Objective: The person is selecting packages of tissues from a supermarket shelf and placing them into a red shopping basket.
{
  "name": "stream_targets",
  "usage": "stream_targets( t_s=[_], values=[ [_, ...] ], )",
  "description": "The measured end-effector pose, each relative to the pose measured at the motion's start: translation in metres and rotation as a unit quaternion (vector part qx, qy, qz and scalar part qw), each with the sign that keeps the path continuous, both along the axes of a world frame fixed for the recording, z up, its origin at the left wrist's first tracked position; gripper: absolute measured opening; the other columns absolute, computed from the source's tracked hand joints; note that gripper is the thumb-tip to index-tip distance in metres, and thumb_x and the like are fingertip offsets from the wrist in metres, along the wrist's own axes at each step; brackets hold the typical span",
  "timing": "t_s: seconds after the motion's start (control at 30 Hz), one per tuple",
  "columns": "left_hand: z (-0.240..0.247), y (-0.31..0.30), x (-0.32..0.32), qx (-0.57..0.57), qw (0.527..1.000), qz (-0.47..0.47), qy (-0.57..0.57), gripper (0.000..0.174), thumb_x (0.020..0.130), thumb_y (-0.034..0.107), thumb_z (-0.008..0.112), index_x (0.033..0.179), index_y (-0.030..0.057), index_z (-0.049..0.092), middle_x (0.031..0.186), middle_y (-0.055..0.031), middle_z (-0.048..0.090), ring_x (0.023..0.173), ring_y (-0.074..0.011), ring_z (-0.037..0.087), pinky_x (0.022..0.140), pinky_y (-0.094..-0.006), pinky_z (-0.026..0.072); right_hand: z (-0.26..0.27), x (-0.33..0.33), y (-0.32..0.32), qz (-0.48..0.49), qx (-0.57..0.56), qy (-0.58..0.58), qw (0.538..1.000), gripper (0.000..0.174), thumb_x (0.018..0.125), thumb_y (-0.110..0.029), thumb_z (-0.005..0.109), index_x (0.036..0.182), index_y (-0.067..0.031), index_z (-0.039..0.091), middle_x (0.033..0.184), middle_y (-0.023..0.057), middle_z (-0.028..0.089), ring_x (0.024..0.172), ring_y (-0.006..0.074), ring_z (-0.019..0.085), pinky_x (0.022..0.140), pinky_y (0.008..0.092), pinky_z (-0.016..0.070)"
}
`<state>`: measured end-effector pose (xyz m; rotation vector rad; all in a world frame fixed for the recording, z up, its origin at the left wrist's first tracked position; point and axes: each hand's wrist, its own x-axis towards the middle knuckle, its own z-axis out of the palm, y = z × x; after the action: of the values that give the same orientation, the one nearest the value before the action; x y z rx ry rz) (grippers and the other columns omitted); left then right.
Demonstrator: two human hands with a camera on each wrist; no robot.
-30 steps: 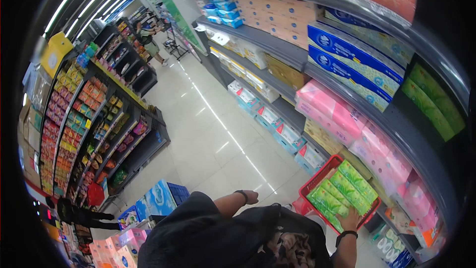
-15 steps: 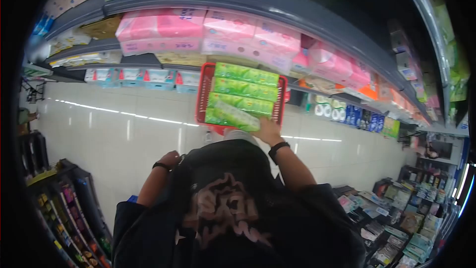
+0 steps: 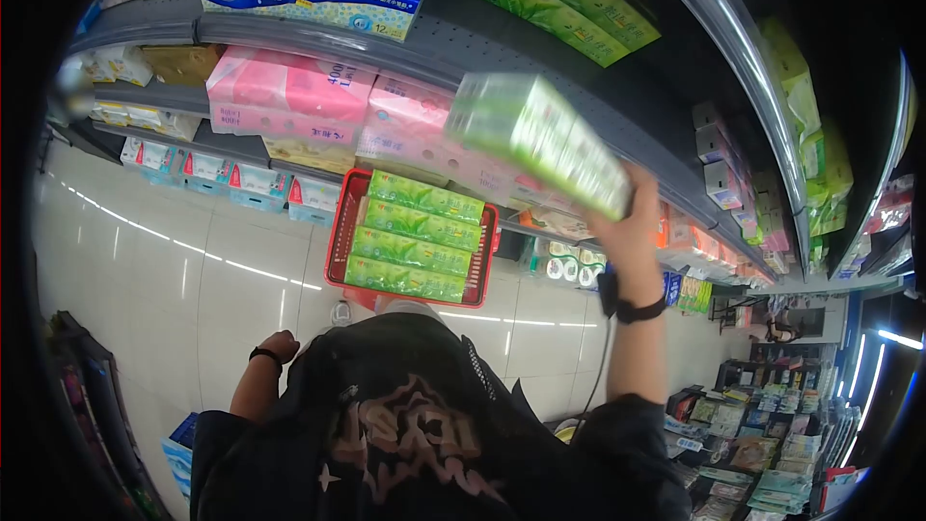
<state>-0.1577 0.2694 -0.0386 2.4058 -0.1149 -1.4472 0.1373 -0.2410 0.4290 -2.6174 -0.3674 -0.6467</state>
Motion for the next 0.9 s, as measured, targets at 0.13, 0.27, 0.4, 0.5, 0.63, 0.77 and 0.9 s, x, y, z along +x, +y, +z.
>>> stream_targets(
  t_s=[0.13, 0.27, 0.4, 0.5, 0.63, 0.77, 0.9],
  values=[
    [-0.112, 0.043, -0.024, -0.086, 0.984, 0.095, -0.122, 0.041, 0.1, 0.035, 0.054, 0.121, 0.0032, 0.067, 0.126, -0.0255, 0.069, 0.122, -0.0433, 0.064, 0.105, -0.0507, 0.0509, 0.048, 0.065, 0.009, 0.024, -0.104, -0.055, 0.993, 0.061, 0.067, -0.032, 0.096, 0.115, -0.0062, 0.069, 0.104, 0.0135, 0.073, 0.099, 0.0363, 0.067, 0.088, 0.0466, 0.0528],
    [0.002, 0.061, 0.017, 0.041, 0.966, 0.248, -0.053, 0.047, 0.1, 0.039, 0.053, 0.129, 0.0046, 0.063, 0.137, -0.0235, 0.065, 0.132, -0.0408, 0.058, 0.109, -0.0484, 0.0481, 0.034, 0.141, 0.009, -0.021, -0.213, -0.062, 0.975, 0.064, 0.071, -0.041, 0.092, 0.124, -0.0129, 0.069, 0.116, 0.0117, 0.073, 0.11, 0.0339, 0.067, 0.092, 0.0471, 0.0522],
    [-0.035, 0.164, -0.021, 0.082, 0.97, 0.216, -0.075, 0.048, 0.1, 0.038, 0.055, 0.131, 0.0024, 0.063, 0.138, -0.0237, 0.065, 0.132, -0.0398, 0.059, 0.111, -0.0469, 0.0467, 0.012, 0.165, 0.025, -0.038, -0.223, -0.098, 0.969, 0.079, 0.075, -0.05, 0.087, 0.14, -0.0151, 0.061, 0.136, 0.0126, 0.064, 0.126, 0.0379, 0.057, 0.104, 0.0525, 0.0452],
    [-0.032, 0.236, -0.078, 0.164, 0.972, -0.147, -0.086, 0.033, 0.099, 0.03, 0.058, 0.112, 0.0017, 0.068, 0.116, -0.0185, 0.069, 0.115, -0.0345, 0.067, 0.1, -0.0468, 0.053, 0.009, 0.124, 0.041, 0.011, -0.141, -0.192, 0.971, 0.079, 0.073, -0.053, 0.088, 0.136, -0.0113, 0.063, 0.128, 0.014, 0.064, 0.121, 0.0361, 0.059, 0.102, 0.0518, 0.045],
    [0.04, 0.264, -0.169, 0.285, 0.916, 0.275, 0.069, 0.025, 0.1, 0.022, 0.062, 0.11, 0.0012, 0.07, 0.107, -0.0155, 0.076, 0.105, -0.031, 0.074, 0.093, -0.0456, 0.0585, -0.039, 0.086, 0.028, 0.063, -0.149, -0.069, 0.984, 0.073, 0.076, -0.048, 0.086, 0.132, -0.0063, 0.065, 0.125, 0.0114, 0.066, 0.119, 0.0317, 0.061, 0.102, 0.0495, 0.0451],
    [0.089, 0.247, -0.191, 0.251, 0.953, -0.097, 0.139, 0.027, 0.104, 0.023, 0.057, 0.122, 0.0061, 0.068, 0.11, -0.0194, 0.076, 0.106, -0.0341, 0.074, 0.089, -0.0478, 0.0609, -0.048, 0.091, 0.018, 0.083, -0.124, -0.075, 0.986, 0.063, 0.081, -0.042, 0.083, 0.13, -0.0055, 0.066, 0.121, 0.0115, 0.067, 0.115, 0.0332, 0.061, 0.101, 0.048, 0.0454],
    [0.003, 0.242, -0.18, 0.173, 0.972, 0.091, 0.129, 0.028, 0.105, 0.024, 0.058, 0.12, 0.0024, 0.066, 0.106, -0.0198, 0.076, 0.098, -0.0312, 0.075, 0.078, -0.0456, 0.0627, -0.039, 0.116, 0.017, 0.063, -0.052, -0.069, 0.994, 0.049, 0.088, -0.037, 0.077, 0.124, -0.0043, 0.068, 0.115, 0.0154, 0.069, 0.109, 0.0352, 0.064, 0.098, 0.0461, 0.0482]
  ],
)
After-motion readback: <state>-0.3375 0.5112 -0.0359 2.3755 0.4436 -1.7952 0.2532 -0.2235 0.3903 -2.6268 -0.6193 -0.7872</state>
